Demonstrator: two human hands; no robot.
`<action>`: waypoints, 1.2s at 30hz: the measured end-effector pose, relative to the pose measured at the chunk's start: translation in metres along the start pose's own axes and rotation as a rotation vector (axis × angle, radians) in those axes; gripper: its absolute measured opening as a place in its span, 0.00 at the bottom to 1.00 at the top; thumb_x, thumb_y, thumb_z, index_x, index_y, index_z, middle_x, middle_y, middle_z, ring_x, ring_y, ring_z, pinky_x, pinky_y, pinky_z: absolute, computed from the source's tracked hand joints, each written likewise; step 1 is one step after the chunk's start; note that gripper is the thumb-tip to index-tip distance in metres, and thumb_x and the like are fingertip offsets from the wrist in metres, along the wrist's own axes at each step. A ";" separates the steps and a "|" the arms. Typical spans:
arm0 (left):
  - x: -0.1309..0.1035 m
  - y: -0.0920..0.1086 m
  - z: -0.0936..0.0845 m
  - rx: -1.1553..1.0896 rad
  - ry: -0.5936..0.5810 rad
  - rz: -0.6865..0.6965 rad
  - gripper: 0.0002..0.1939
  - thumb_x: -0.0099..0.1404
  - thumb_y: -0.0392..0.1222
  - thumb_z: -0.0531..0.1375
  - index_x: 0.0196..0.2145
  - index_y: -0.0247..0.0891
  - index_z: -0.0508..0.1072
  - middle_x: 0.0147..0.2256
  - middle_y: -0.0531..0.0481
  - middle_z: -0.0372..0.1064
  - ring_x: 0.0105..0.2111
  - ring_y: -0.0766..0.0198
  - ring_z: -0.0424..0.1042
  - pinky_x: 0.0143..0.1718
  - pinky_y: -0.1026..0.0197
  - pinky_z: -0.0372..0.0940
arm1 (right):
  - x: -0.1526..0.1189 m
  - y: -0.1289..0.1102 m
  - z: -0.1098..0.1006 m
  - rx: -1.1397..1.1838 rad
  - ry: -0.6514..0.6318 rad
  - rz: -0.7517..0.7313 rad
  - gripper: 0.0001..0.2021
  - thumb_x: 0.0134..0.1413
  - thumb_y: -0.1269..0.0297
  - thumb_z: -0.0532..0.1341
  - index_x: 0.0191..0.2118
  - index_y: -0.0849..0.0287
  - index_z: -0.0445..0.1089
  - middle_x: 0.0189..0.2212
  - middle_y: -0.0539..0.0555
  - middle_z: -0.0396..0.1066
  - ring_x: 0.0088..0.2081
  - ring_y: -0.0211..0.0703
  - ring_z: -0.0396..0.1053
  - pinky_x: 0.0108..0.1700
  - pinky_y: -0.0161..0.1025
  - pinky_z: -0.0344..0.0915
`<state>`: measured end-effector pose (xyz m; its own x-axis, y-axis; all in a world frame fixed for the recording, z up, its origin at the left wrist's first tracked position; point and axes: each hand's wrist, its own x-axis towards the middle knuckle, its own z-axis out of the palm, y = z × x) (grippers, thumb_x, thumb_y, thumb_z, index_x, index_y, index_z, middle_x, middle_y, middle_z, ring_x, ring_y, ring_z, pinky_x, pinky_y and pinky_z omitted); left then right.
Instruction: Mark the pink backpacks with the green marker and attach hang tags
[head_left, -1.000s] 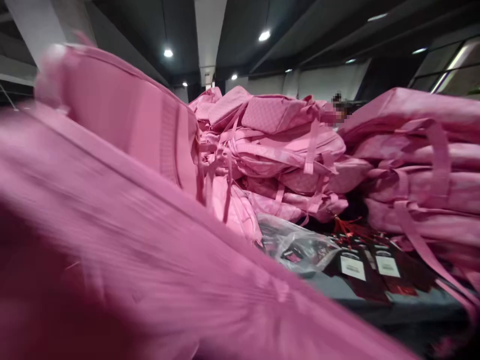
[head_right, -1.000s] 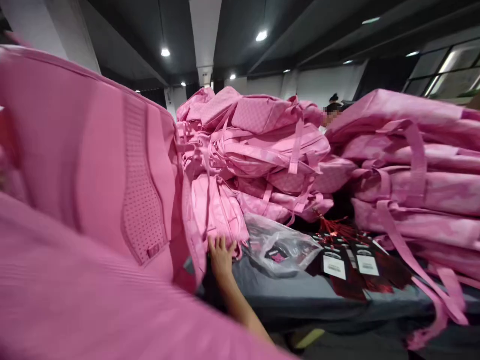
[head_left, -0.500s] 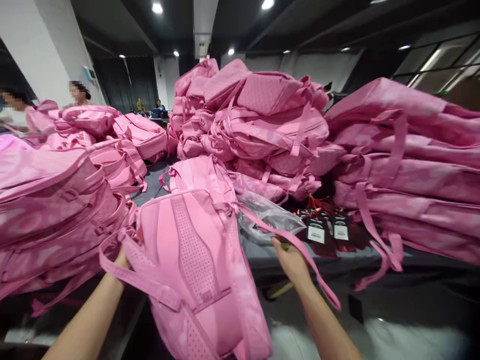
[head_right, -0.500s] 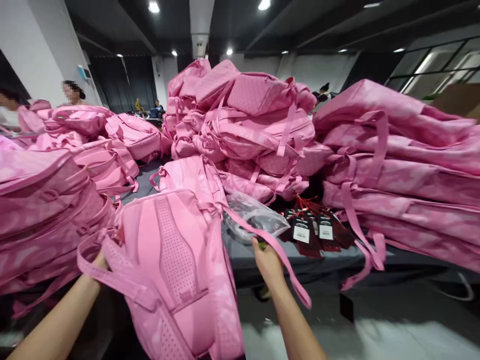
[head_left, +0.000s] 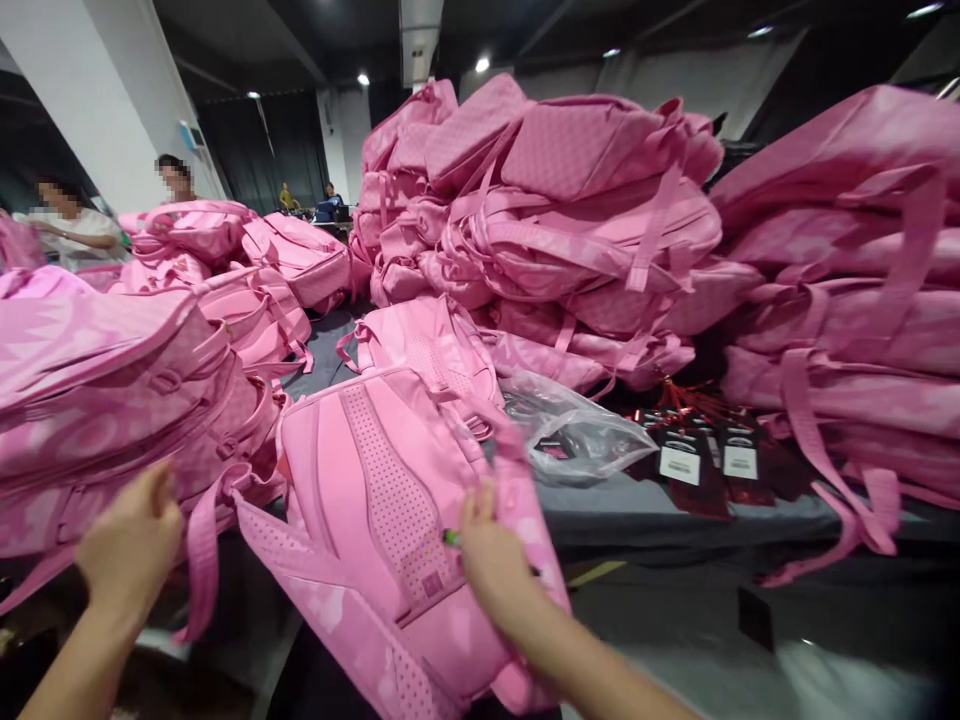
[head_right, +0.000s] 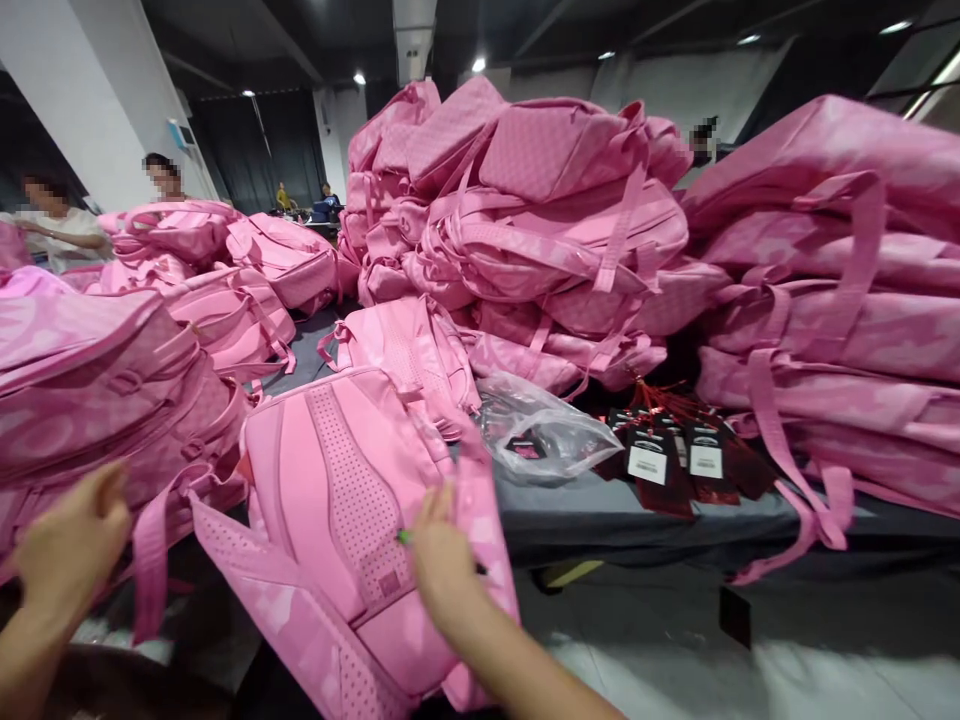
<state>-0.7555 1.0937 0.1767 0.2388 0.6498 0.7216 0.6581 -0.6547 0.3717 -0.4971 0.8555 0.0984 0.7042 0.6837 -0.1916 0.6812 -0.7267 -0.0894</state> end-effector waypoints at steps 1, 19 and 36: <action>-0.003 0.006 -0.003 0.000 0.054 -0.001 0.17 0.66 0.47 0.55 0.51 0.57 0.73 0.35 0.58 0.76 0.35 0.52 0.76 0.42 0.44 0.72 | 0.008 0.017 -0.004 -0.043 0.036 0.085 0.25 0.56 0.74 0.55 0.61 0.72 0.59 0.63 0.83 0.52 0.39 0.57 0.77 0.34 0.44 0.70; -0.051 0.090 0.171 -0.211 -0.579 1.005 0.18 0.70 0.41 0.54 0.55 0.33 0.70 0.55 0.35 0.68 0.57 0.50 0.64 0.60 0.44 0.56 | 0.024 0.043 0.026 0.213 -0.022 0.177 0.18 0.65 0.55 0.52 0.52 0.61 0.64 0.42 0.63 0.76 0.43 0.54 0.76 0.37 0.40 0.63; 0.066 0.128 0.238 -0.111 -0.633 1.131 0.18 0.63 0.57 0.63 0.33 0.37 0.78 0.40 0.44 0.70 0.45 0.55 0.62 0.57 0.49 0.50 | 0.034 0.040 0.050 0.228 -0.041 0.190 0.27 0.63 0.65 0.52 0.65 0.64 0.51 0.43 0.62 0.77 0.43 0.55 0.77 0.39 0.43 0.66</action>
<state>-0.4858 1.1450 0.1326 0.9324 -0.2315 0.2774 -0.1831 -0.9646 -0.1897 -0.4554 0.8461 0.0391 0.8031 0.5338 -0.2647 0.4719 -0.8411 -0.2645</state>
